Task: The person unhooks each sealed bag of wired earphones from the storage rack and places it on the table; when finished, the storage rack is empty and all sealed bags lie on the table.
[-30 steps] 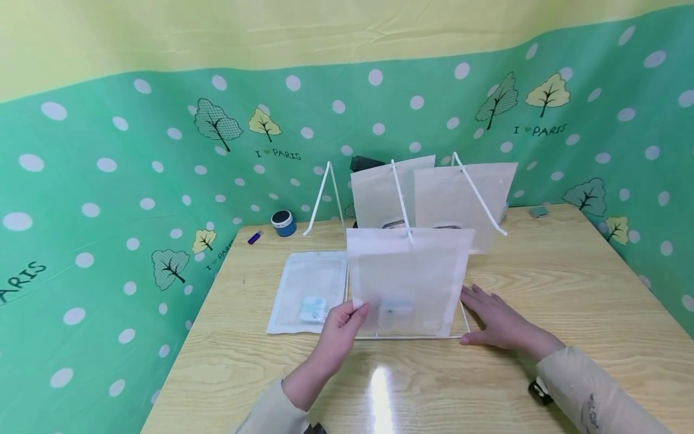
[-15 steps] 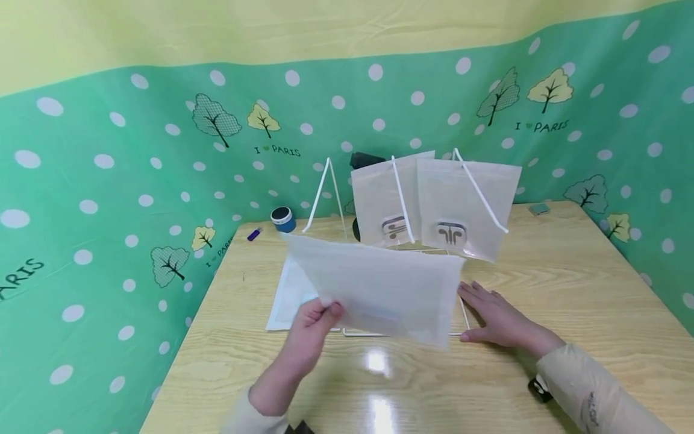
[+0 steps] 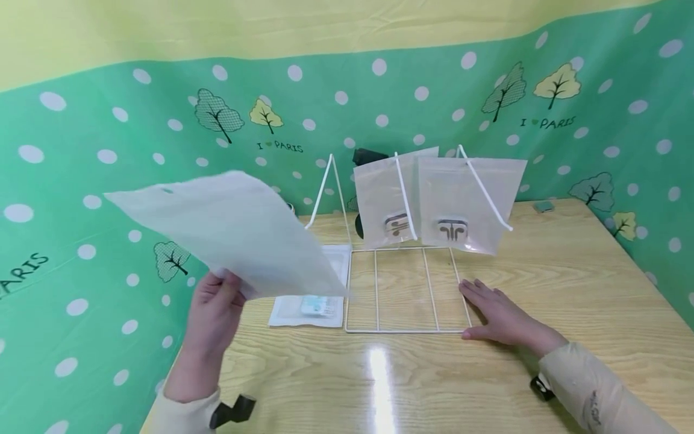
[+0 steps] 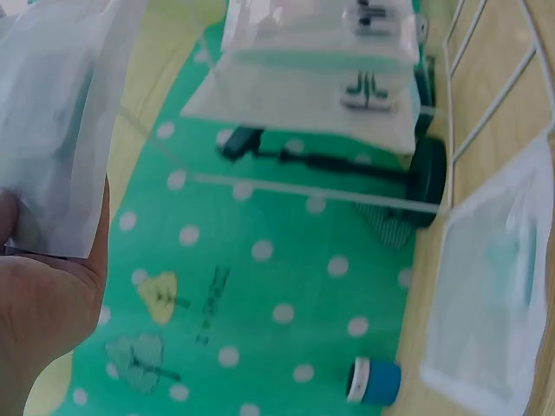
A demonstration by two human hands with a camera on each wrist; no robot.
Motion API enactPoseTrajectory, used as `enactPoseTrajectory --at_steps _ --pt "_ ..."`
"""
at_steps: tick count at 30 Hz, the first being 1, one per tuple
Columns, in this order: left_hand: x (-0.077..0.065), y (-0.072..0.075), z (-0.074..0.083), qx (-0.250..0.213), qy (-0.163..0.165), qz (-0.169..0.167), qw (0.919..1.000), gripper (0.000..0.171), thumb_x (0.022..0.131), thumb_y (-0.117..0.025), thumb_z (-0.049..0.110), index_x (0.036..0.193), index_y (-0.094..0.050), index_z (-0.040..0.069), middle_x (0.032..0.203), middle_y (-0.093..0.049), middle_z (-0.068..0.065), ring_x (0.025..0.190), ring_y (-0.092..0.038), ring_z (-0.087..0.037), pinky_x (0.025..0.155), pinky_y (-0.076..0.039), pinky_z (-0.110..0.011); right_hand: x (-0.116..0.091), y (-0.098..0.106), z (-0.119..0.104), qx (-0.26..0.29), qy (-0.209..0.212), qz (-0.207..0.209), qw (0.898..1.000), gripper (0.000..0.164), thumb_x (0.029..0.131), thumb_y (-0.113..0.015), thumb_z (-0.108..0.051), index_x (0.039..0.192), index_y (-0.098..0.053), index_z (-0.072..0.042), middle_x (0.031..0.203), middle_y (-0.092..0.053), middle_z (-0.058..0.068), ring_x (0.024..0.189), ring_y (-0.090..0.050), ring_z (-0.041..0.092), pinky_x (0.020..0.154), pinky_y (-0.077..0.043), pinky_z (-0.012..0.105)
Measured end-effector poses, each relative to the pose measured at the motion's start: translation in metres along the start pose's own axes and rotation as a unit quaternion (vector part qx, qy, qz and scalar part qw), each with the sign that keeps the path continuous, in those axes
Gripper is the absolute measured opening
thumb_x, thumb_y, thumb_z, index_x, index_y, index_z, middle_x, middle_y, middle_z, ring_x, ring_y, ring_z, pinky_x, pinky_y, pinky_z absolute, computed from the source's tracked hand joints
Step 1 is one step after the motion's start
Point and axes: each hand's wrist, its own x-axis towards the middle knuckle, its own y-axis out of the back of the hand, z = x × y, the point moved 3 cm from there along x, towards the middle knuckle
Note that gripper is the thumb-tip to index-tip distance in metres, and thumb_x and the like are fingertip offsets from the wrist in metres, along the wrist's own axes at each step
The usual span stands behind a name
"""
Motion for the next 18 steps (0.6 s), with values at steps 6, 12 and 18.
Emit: enactPoseTrajectory --at_steps 6,12,18 --pt "0.002 0.038 0.017 -0.070 -0.028 0.031 0.9966 0.028 0.103 -0.033 -0.002 0.089 -0.057 -0.002 0.103 -0.068 -0.008 0.095 -0.067 -0.018 0.080 -0.054 -0.027 -0.001 0.003 -0.001 0.003 -0.005 -0.001 1.000 0.102 0.076 -0.075 -0.057 0.145 -0.037 0.008 0.150 -0.033 0.028 0.136 -0.026 0.053 0.104 -0.023 0.070" --pt "0.003 0.078 0.020 -0.064 -0.007 0.099 0.9930 0.031 0.103 -0.033 0.001 0.091 -0.061 -0.002 0.101 -0.066 -0.007 0.095 -0.066 -0.017 0.083 -0.052 -0.025 -0.001 0.004 -0.001 0.005 -0.010 -0.001 1.000 0.102 0.076 -0.075 -0.056 0.145 -0.037 0.008 0.150 -0.033 0.028 0.136 -0.025 0.053 0.104 -0.022 0.069" --pt "-0.008 0.127 0.012 0.046 0.074 0.198 0.9764 0.028 0.102 -0.043 0.005 0.103 -0.071 0.004 0.100 -0.065 0.000 0.091 -0.062 -0.010 0.081 -0.051 -0.018 -0.002 0.004 -0.002 0.011 -0.010 -0.003 1.000 0.102 0.076 -0.075 -0.056 0.145 -0.037 0.008 0.150 -0.033 0.028 0.137 -0.025 0.053 0.104 -0.022 0.070"
